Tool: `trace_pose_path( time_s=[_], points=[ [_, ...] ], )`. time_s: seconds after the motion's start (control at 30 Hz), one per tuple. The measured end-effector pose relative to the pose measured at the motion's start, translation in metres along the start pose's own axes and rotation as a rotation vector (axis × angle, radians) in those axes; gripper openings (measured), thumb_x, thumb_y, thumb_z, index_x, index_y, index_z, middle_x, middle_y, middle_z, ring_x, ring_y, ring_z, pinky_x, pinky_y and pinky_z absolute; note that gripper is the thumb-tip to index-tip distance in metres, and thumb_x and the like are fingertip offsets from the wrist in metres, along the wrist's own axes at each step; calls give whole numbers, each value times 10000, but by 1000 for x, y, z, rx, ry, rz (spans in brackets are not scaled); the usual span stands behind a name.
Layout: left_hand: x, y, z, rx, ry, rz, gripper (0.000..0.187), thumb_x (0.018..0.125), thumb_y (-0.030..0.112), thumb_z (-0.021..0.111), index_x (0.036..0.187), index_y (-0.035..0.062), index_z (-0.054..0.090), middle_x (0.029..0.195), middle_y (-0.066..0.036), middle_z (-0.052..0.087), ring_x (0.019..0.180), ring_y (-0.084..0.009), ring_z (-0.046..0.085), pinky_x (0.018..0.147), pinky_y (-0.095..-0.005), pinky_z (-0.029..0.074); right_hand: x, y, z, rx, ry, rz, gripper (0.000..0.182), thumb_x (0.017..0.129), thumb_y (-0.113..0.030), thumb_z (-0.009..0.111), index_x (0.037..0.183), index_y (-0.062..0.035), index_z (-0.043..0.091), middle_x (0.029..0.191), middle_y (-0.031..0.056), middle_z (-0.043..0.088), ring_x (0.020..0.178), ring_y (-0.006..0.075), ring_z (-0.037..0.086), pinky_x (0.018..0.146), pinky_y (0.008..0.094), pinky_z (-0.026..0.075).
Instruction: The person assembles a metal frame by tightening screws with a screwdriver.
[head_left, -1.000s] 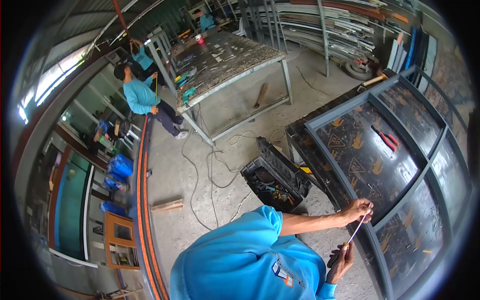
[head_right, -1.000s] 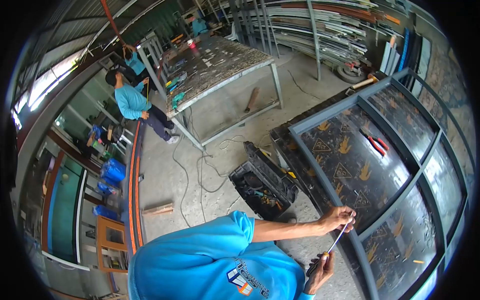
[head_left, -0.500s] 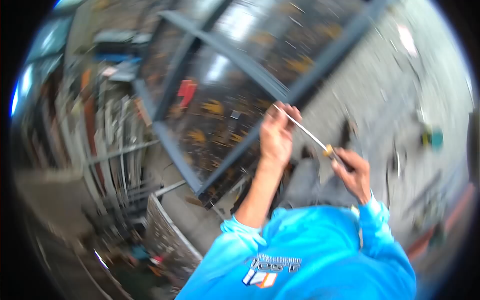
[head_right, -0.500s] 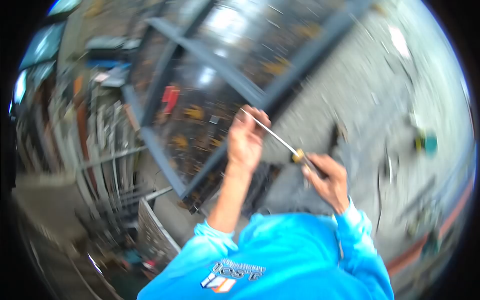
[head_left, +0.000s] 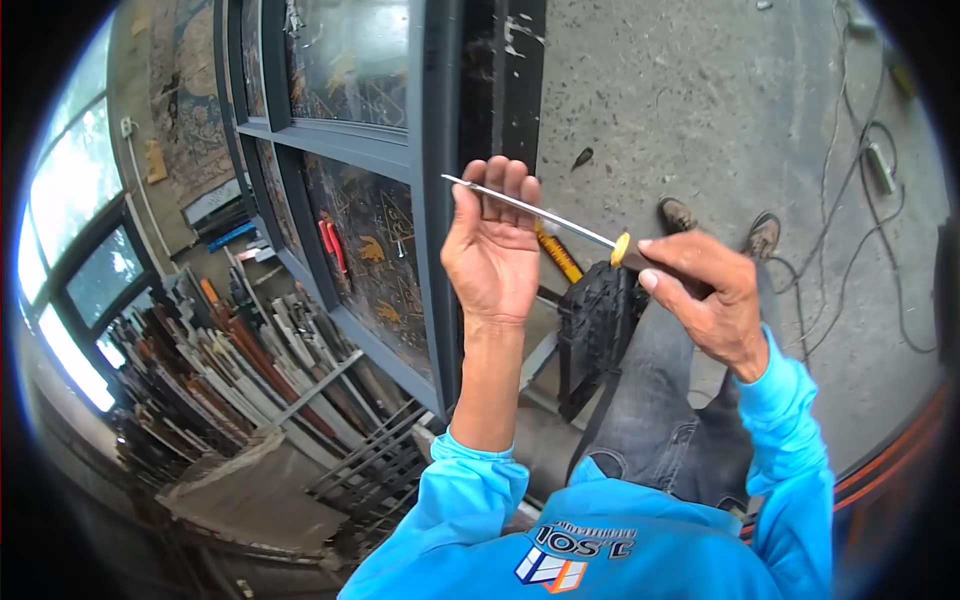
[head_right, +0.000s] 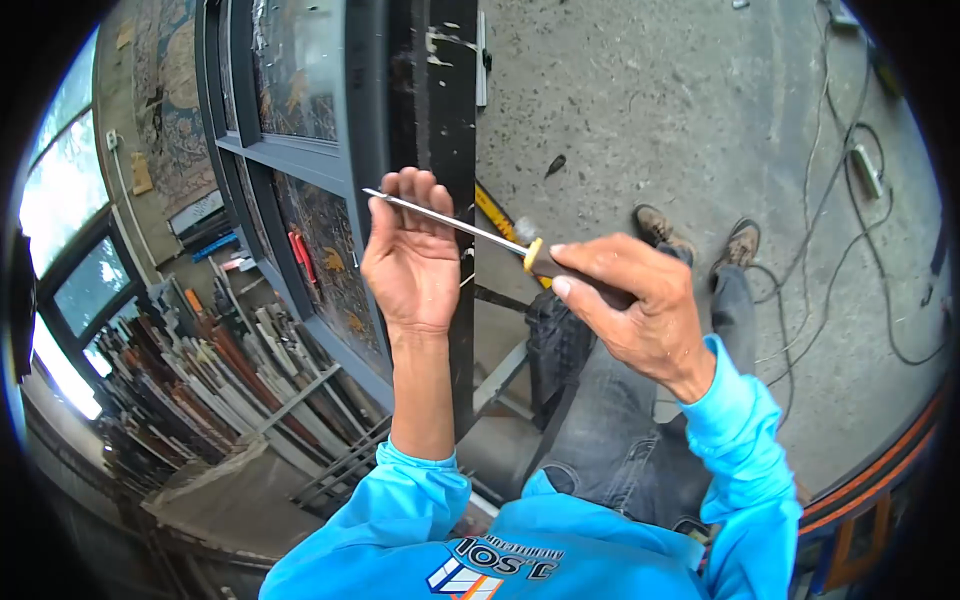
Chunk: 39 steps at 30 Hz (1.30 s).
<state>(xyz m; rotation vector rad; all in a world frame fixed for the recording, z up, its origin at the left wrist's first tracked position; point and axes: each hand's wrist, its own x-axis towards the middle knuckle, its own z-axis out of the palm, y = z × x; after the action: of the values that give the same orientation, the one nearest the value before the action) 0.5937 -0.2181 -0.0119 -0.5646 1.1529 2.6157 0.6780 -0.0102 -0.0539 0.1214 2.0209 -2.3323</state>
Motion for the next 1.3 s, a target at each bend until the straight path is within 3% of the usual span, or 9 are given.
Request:
trace_pose_path(
  time_s=[0.2,0.27,0.33,0.4,0.47,0.53,0.7,0.8,1.3],
  points=[
    [-26,5,-3,391,185,41,412,982,282,477,1227,-49,490,1130,-202,619,1070,-313,609,952,-409,506,16,37,8,73,-6,-148,231,746,-10,725,975,-8,693,851,122,668,724,221,649,611,293,502],
    [-41,35,-29,1559,105,522,287,965,195,526,1158,-16,557,932,-155,665,794,-231,663,716,-310,553,18,48,8,86,3,-151,240,736,-1,720,974,-12,690,840,116,664,702,228,642,584,298,497],
    [-17,83,-35,2138,-83,992,285,982,161,487,1194,-19,550,1133,-157,613,989,-200,587,858,-313,476,16,54,9,68,-61,-99,269,751,16,704,1019,21,677,906,148,673,795,224,654,678,292,513],
    [21,106,-32,2207,-124,989,385,1007,214,431,1326,-2,462,1370,-155,470,1203,-218,465,926,-319,444,15,66,17,108,-50,-128,270,743,16,704,1011,25,674,902,150,671,788,224,657,670,294,518],
    [49,123,-43,2221,-245,909,378,1000,234,459,1295,0,492,1295,-140,524,1136,-196,511,920,-309,447,14,71,22,112,-34,-143,268,738,9,706,1004,25,674,899,152,670,782,227,661,663,295,521],
    [59,133,-60,1819,-220,512,389,973,304,500,1204,1,579,1335,-141,516,1366,-291,324,1146,-422,180,15,74,26,106,-37,-135,267,738,7,706,1003,17,675,899,152,669,777,230,662,657,297,522],
    [47,144,-66,1753,-336,479,363,884,311,648,1098,18,631,1232,-124,581,1337,-304,364,1143,-478,163,15,71,35,134,-27,-107,283,737,-4,714,1017,5,677,893,153,666,775,228,662,649,296,521],
    [54,158,-59,1745,-401,347,384,879,214,674,1187,7,574,1125,-62,582,992,-145,567,907,-294,447,15,67,34,84,-81,-89,289,737,-4,713,1024,2,677,891,153,666,769,223,661,643,293,520],
    [76,168,-21,1810,-443,115,303,763,123,775,1039,38,683,959,-9,617,894,-123,584,823,-266,473,17,74,46,128,24,-168,271,715,16,706,985,19,684,871,168,672,748,221,667,630,287,528]
  ],
)
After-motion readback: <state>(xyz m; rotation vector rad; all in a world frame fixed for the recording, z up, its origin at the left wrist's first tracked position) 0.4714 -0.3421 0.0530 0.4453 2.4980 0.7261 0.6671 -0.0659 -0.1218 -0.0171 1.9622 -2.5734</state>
